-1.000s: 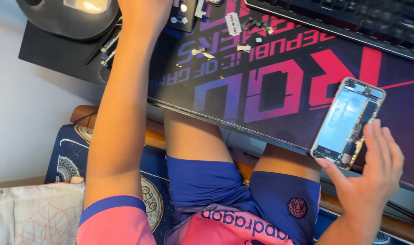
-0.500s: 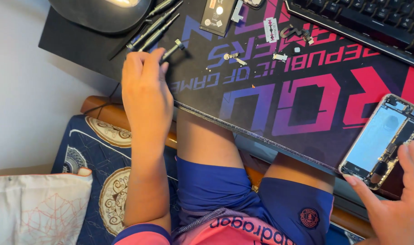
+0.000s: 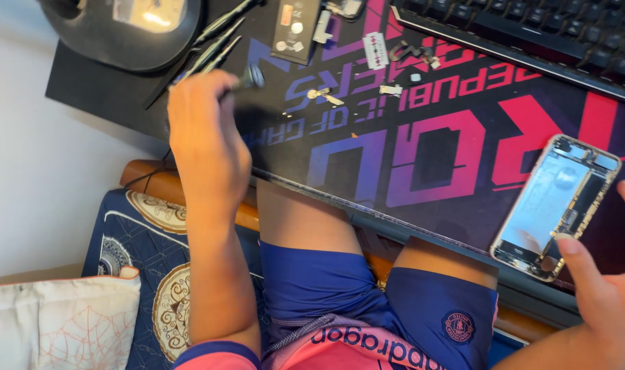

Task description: The person uses a screwdriver to remove screws from the bottom of a white smartphone. They then use a prying tool to separate the screen assembly from the phone's frame, lifting the screen to reveal the internal components.

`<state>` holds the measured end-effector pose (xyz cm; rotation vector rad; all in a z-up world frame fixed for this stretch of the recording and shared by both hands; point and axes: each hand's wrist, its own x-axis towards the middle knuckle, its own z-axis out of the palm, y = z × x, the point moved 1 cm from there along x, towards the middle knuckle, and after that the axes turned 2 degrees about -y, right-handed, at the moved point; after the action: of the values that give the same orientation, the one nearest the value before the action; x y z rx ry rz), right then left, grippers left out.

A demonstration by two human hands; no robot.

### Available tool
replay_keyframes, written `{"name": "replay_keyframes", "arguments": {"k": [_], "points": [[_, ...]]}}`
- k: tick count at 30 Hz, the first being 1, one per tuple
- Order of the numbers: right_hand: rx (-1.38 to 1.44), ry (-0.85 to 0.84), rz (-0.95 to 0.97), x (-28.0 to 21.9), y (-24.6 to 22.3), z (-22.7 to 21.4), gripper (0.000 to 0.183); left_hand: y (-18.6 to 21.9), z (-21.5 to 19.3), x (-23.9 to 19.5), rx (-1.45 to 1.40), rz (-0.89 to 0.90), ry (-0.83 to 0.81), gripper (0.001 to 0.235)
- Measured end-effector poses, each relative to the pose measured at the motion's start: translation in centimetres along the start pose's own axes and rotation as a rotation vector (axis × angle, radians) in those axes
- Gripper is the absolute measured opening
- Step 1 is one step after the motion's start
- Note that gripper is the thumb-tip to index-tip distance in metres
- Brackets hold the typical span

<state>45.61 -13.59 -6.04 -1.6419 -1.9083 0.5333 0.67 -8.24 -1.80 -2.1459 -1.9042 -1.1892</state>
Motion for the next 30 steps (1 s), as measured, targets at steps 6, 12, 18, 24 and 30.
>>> {"name": "replay_keyframes", "arguments": {"k": [6, 12, 18, 24, 30], "points": [[0.010, 0.003, -0.128, 0.9, -1.2, -0.5, 0.065, 5.9, 0.6, -2.5, -0.298, 0.126, -0.101, 0.019], [-0.347, 0.032, -0.217, 0.9, 0.3, -1.5, 0.060, 13.4, 4.5, -5.5, -0.856, 0.042, -0.149, 0.015], [-0.208, 0.030, -0.169, 0.6, 0.5, -2.3, 0.055, 12.5, 6.0, -5.7, -0.290, 0.176, 0.160, 0.008], [-0.084, 0.008, -0.235, 0.4, 1.1, -2.3, 0.055, -2.6, 2.3, -2.1, 0.377, 0.113, -0.039, 0.027], [0.028, -0.011, -0.247, 0.5, 1.0, -1.9, 0.057, -5.3, 3.1, 0.1, 0.281, -0.007, 0.009, 0.020]]}}
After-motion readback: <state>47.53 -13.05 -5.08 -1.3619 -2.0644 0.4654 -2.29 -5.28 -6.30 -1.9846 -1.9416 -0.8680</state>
